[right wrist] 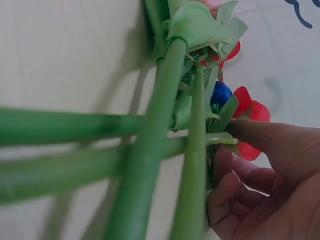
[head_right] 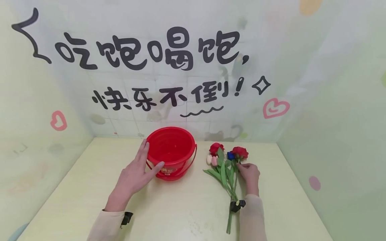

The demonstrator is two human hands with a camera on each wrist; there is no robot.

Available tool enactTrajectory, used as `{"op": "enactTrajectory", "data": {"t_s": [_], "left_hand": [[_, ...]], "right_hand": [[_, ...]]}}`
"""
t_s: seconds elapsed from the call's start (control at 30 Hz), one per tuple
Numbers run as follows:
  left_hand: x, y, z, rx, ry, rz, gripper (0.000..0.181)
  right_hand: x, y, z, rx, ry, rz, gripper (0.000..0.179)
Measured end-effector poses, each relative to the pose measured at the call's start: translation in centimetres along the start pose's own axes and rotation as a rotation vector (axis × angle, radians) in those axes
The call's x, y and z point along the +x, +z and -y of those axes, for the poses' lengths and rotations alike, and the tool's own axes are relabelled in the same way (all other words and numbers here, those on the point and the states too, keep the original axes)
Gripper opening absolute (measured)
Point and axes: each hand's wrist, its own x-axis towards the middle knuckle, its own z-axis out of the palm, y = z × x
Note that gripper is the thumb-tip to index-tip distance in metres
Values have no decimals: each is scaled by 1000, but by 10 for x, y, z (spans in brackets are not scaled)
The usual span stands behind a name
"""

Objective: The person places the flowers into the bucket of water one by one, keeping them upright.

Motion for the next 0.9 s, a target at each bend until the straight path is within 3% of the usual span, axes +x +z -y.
{"op": "enactTrajectory", "data": {"t_s": [0.2, 0.67, 0.9], "left_hand": [[-1, 7, -3, -89, 14, -17, 120], [1, 14, 1, -182, 77, -72, 120], [1, 15, 3, -189, 78, -74, 121]], "right_hand": [[0, 4, -3, -8, -17, -19, 43], [3, 3, -6, 58, -10, -53, 37], [5, 0, -11, 115, 15, -45, 38]]}}
